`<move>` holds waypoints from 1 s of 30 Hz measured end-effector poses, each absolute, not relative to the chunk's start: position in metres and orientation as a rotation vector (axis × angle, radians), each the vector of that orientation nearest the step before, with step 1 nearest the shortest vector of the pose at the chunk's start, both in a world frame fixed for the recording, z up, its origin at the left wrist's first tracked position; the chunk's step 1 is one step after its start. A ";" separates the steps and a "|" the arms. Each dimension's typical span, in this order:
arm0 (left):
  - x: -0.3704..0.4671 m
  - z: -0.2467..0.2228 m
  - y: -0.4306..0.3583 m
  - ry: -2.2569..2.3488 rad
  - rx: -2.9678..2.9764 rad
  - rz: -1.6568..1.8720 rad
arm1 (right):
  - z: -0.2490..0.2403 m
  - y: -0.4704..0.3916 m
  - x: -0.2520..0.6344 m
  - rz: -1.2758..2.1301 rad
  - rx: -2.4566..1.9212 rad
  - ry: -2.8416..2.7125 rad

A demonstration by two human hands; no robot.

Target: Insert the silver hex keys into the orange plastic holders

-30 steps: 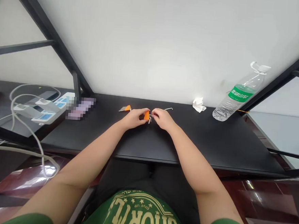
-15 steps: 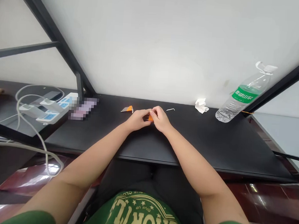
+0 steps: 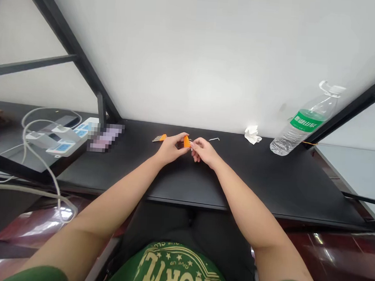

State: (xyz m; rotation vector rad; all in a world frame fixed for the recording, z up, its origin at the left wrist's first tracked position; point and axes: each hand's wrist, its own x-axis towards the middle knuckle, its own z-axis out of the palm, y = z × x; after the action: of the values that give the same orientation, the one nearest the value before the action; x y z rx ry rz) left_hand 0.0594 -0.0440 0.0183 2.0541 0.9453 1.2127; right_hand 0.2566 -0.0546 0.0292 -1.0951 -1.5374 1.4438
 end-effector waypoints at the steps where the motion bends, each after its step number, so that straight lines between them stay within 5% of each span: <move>1: 0.059 0.016 -0.043 0.948 2.041 1.220 | 0.031 -0.056 0.257 1.525 -1.055 -1.499; 12: 0.061 0.020 -0.047 0.765 1.932 1.143 | 0.031 -0.053 0.273 1.973 -0.760 -1.217; 30: 0.062 0.018 -0.047 0.854 2.138 1.239 | 0.035 -0.055 0.267 2.029 -0.739 -1.076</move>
State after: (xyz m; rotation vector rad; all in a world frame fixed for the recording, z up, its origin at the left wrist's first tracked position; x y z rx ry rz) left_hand 0.0624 -0.0475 0.0183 2.1383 0.8544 1.2389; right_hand 0.2670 -0.0554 0.0350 -0.7386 -1.0764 2.0291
